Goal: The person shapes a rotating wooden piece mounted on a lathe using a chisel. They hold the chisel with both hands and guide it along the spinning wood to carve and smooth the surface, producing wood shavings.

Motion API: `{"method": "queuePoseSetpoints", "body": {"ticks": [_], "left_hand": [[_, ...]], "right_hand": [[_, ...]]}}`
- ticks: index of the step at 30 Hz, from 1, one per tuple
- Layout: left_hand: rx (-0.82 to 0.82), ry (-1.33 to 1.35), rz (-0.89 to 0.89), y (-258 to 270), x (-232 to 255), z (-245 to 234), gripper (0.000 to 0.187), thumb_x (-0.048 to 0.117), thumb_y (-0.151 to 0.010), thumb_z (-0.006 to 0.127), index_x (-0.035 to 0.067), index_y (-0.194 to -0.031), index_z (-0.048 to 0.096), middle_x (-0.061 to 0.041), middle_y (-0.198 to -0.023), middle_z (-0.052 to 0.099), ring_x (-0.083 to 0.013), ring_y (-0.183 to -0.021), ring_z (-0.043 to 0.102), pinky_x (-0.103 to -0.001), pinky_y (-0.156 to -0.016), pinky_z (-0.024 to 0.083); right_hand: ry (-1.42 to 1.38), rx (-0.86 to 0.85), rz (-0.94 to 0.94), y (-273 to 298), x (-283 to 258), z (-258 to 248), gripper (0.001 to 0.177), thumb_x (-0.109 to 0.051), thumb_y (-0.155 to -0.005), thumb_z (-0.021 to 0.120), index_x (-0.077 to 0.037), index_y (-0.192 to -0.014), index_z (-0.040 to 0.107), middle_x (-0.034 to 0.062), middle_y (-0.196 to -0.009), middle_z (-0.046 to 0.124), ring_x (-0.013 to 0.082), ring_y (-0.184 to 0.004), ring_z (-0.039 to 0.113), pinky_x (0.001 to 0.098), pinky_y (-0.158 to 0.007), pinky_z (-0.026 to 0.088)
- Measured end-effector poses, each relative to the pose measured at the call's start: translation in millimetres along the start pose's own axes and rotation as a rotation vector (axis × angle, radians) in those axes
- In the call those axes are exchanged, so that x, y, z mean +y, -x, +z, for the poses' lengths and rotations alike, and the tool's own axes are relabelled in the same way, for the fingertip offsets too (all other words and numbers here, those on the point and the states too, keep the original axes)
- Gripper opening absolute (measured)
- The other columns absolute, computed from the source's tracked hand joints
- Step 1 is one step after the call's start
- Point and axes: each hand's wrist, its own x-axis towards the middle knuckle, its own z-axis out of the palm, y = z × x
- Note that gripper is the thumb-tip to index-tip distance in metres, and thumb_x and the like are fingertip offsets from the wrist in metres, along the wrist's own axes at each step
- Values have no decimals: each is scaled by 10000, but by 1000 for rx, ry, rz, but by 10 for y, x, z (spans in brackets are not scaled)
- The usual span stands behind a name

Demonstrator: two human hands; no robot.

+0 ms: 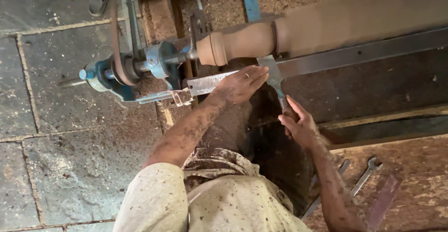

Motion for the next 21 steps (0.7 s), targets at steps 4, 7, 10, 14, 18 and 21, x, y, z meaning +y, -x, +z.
{"method": "queuePoseSetpoints", "body": {"ticks": [4,7,10,14,18,21], "left_hand": [[12,-35,-13,7,-5,94,503,179,-908,585,-34,-1364,586,-181,-1478,548,-334,-1298,575,-421,-1159,445],[14,-82,-6,24,-2,125,452,191,-938,584,-29,-1333,610,-180,-1461,557,-326,-1291,580,-422,-1146,459],[25,-42,-32,50,2,127,425,199,-960,589,-29,-1316,633,-178,-1453,568,-331,-1272,582,-410,-1123,470],[37,-94,-18,54,11,132,374,220,-948,607,-1,-1245,660,-180,-1430,586,-317,-1261,596,-416,-1128,484],[68,-114,-20,62,13,158,380,221,-948,620,-11,-1245,669,-178,-1407,599,-300,-1260,610,-408,-1132,490],[88,-93,-48,67,-5,170,382,224,-957,625,-21,-1247,672,-180,-1395,608,-314,-1242,615,-408,-1115,490]], "right_hand": [[58,28,22,68,-39,108,749,-135,-915,701,-124,-1597,390,33,-744,628,102,-560,558,279,-506,488],[-7,32,4,82,-25,189,738,-120,-917,689,-105,-1587,378,4,-746,632,94,-542,542,276,-478,465],[-64,61,-13,89,17,288,736,-97,-901,702,-93,-1579,414,1,-721,613,91,-520,522,273,-455,446],[-111,79,-4,76,51,366,747,-83,-891,708,-109,-1582,425,5,-692,586,88,-501,518,269,-449,454],[-144,84,27,69,78,410,749,-81,-895,698,-142,-1582,406,3,-688,592,94,-487,521,273,-440,450],[-148,90,7,56,108,487,752,-83,-896,703,-165,-1583,405,-2,-696,597,84,-494,520,270,-439,455]]}}
